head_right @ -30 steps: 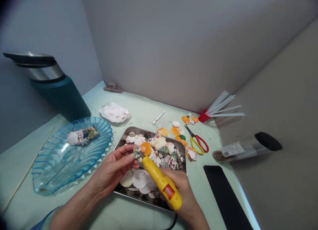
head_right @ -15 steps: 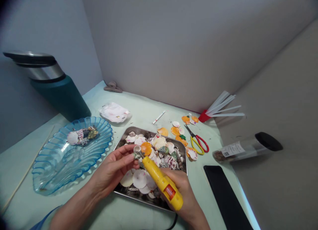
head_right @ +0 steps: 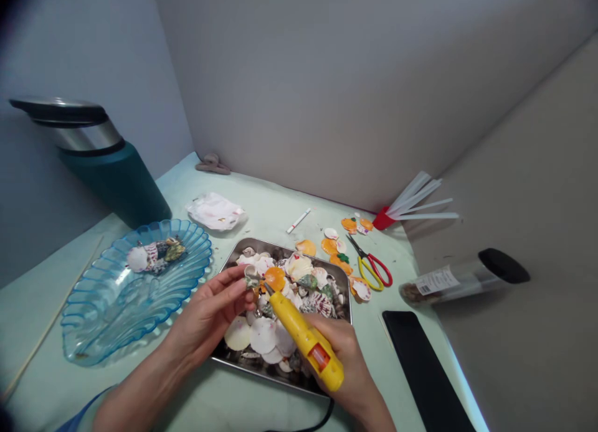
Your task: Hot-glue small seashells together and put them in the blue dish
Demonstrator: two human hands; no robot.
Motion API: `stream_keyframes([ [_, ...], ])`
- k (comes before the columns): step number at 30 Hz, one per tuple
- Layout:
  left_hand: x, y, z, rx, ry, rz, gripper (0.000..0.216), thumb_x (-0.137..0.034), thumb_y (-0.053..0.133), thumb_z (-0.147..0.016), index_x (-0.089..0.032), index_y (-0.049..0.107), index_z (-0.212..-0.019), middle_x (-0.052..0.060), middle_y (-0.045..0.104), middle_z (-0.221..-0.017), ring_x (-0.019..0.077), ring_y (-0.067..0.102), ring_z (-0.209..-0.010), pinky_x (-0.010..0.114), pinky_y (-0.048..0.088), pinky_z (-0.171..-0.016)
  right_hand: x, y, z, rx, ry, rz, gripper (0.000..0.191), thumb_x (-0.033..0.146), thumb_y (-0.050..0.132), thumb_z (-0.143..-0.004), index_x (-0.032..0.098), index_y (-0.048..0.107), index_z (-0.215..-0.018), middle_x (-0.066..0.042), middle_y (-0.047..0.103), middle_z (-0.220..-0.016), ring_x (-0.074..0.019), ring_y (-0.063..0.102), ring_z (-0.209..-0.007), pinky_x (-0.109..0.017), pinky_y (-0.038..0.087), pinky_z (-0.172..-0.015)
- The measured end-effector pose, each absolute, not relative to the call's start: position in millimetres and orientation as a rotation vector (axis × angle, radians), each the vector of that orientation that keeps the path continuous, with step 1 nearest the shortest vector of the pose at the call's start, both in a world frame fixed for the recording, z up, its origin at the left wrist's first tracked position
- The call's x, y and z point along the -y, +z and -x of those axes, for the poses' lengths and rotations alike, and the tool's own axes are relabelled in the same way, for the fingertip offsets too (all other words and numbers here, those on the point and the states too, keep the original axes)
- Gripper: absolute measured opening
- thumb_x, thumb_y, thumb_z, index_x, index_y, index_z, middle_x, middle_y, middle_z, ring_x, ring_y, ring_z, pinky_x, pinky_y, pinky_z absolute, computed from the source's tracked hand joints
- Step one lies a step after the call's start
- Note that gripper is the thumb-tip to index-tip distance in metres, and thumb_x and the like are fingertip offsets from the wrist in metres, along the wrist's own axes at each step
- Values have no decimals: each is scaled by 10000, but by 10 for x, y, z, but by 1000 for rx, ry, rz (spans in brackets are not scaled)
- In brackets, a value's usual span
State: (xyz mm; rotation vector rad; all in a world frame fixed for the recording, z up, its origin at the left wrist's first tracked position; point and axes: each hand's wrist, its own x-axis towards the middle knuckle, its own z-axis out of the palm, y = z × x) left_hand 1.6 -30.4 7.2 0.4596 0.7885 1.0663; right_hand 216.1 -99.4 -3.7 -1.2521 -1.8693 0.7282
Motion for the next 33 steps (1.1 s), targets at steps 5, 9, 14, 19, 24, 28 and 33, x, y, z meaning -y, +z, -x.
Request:
stream_keyframes([
  [5,301,36,0,-779,1120,-449,319,-212,794,-686,-144,669,-972,-5,603,-723,88,572,-605,220,510,-574,1002,-17,-2149,1849,571,1346,121,190,608,-830,164,674,-928,-27,700,-766,-146,629,-586,-218,483,-565],
  [9,303,28,3,-764,1131,-457,307,-224,782,-705,-143,668,-978,-11,598,-704,81,560,-594,214,498,-566,1034,-7,-2150,1812,423,1550,216,232,544,-878,158,670,-1038,-48,734,-864,-162,674,-637,-219,508,-581],
  [14,312,33,-3,-749,1127,-471,291,-221,781,-706,-144,671,-965,-21,587,-695,76,552,-584,208,489,-553,1123,15,-2167,1857,355,1768,316,274,551,-857,143,625,-1135,-87,748,-958,-213,718,-743,-260,551,-642],
  [19,313,28,-10,-735,1137,-469,300,-210,794,-687,-147,664,-950,-26,589,-679,78,551,-564,213,488,-538,1133,65,-2085,2083,402,1805,470,151,512,-803,160,536,-1272,-118,652,-1248,-256,651,-1080,-378,524,-896],
  [24,316,28,-10,-713,1143,-484,318,-204,798,-679,-149,660,-960,-25,597,-656,83,556,-559,214,494,-541,1001,140,-1878,2211,368,1867,475,144,463,-859,134,492,-1333,-157,618,-1262,-281,604,-1123,-443,495,-929],
  [28,333,34,-3,-723,1115,-496,325,-216,802,-673,-139,664,-957,-19,595,-647,83,552,-552,209,488,-537,894,169,-1811,2185,284,2028,454,210,525,-881,127,507,-1327,-171,635,-1182,-318,603,-1074,-480,489,-900],
  [33,343,45,-3,-688,1069,-533,360,-217,799,-675,-133,671,-1001,3,624,-742,72,550,-563,202,477,-541,856,346,-1897,2240,157,1900,364,361,621,-867,193,621,-1189,-110,646,-989,-309,604,-936,-478,488,-814],
])
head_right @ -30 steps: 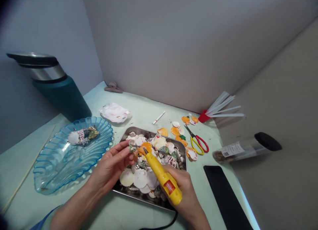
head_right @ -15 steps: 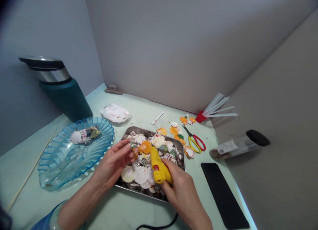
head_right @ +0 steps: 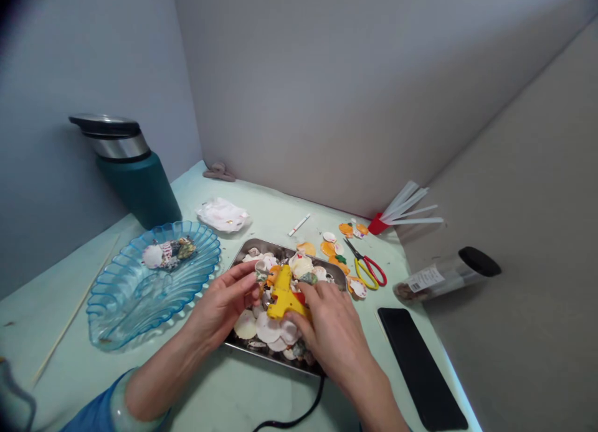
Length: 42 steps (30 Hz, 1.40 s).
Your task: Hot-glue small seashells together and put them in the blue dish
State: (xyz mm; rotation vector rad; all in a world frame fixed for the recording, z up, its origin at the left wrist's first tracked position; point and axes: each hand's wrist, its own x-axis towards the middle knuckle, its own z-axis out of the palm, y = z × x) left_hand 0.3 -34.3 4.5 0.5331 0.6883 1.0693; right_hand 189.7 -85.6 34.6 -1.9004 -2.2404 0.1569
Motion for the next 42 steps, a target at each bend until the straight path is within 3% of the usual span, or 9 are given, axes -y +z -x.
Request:
stream_keyframes([
  [5,358,80,-3,-672,1047,-561,386,-211,805,-667,-130,680,-1023,31,645,-831,76,556,-584,208,474,-545,788,586,-1842,2089,200,1472,170,253,563,-917,215,644,-1062,-66,641,-963,-225,593,-940,-370,476,-827],
  [11,365,78,2,-655,1014,-572,349,-208,777,-708,-129,697,-1038,67,669,-901,88,568,-614,222,481,-578,610,730,-1654,2107,240,1347,112,166,545,-912,204,646,-941,-45,638,-911,-186,601,-861,-319,472,-780],
  [23,353,78,-12,-672,967,-503,291,-186,783,-697,-143,724,-979,74,701,-959,102,618,-643,242,516,-668,487,629,-1680,2212,322,1325,178,146,498,-928,201,663,-966,-58,637,-877,-173,603,-795,-288,484,-726],
  [31,331,105,-33,-688,946,-464,308,-196,816,-655,-124,735,-944,73,720,-780,116,633,-608,245,513,-670,465,615,-1654,2258,299,1277,193,138,467,-936,165,658,-936,-74,643,-839,-178,596,-769,-299,486,-696],
  [42,341,65,-25,-687,934,-491,333,-209,819,-653,-115,748,-964,84,725,-801,117,638,-621,249,525,-682,482,612,-1634,2226,341,1246,174,130,476,-933,164,644,-901,-65,638,-830,-173,594,-761,-293,476,-691],
])
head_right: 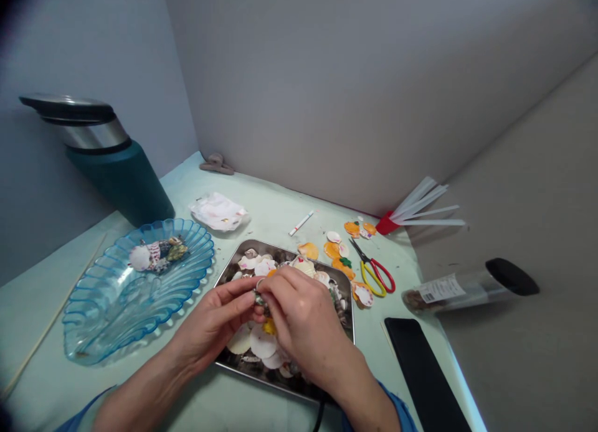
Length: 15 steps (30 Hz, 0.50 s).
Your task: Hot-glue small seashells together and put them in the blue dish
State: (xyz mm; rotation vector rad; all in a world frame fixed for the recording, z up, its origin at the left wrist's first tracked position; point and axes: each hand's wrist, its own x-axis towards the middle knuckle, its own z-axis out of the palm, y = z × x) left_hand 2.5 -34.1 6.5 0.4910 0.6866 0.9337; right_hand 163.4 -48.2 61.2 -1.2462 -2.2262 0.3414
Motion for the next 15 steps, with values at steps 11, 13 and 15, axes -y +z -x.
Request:
stream_keyframes([
  [11,354,81,-33,-700,928,-478,356,-210,832,-632,-110,748,-964,80,721,-771,110,627,-612,244,522,-673,491,597,-1666,2242,335,1273,169,137,485,-928,182,648,-914,-63,639,-825,-170,595,-749,-288,481,-694],
  [13,354,84,-35,-698,926,-467,351,-206,837,-623,-108,751,-949,84,724,-773,111,627,-608,245,524,-666,492,600,-1667,2248,338,1275,176,147,479,-933,182,650,-917,-62,637,-822,-170,592,-743,-288,480,-689],
  [15,350,87,-34,-694,924,-458,345,-199,837,-622,-106,752,-943,85,726,-779,109,629,-602,241,527,-660,492,602,-1671,2252,340,1273,184,153,470,-936,181,651,-920,-61,634,-820,-170,589,-742,-289,478,-685],
])
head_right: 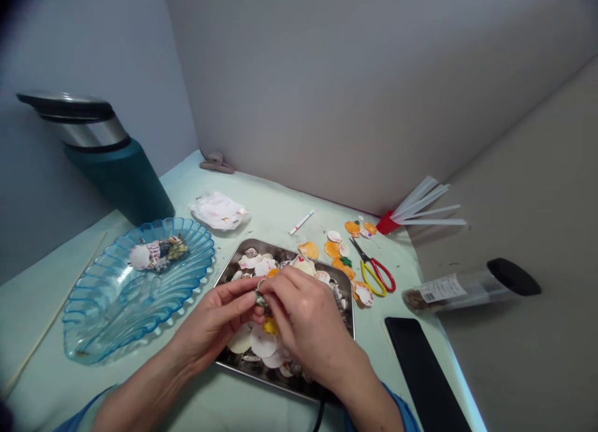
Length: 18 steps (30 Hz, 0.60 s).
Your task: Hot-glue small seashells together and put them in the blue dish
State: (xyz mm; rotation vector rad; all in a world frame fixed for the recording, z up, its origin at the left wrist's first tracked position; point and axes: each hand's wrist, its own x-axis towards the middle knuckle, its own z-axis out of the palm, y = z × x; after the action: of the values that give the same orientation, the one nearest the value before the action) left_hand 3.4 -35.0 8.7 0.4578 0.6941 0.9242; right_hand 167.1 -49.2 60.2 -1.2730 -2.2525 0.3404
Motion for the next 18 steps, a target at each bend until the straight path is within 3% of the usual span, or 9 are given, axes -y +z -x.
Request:
stream_keyframes([
  [18,342,74,-14,-662,920,-481,323,-179,812,-663,-117,747,-973,76,725,-797,101,639,-612,218,536,-663,493,586,-1684,2224,368,1236,197,146,468,-949,174,662,-925,-60,630,-842,-164,586,-756,-284,471,-686],
])
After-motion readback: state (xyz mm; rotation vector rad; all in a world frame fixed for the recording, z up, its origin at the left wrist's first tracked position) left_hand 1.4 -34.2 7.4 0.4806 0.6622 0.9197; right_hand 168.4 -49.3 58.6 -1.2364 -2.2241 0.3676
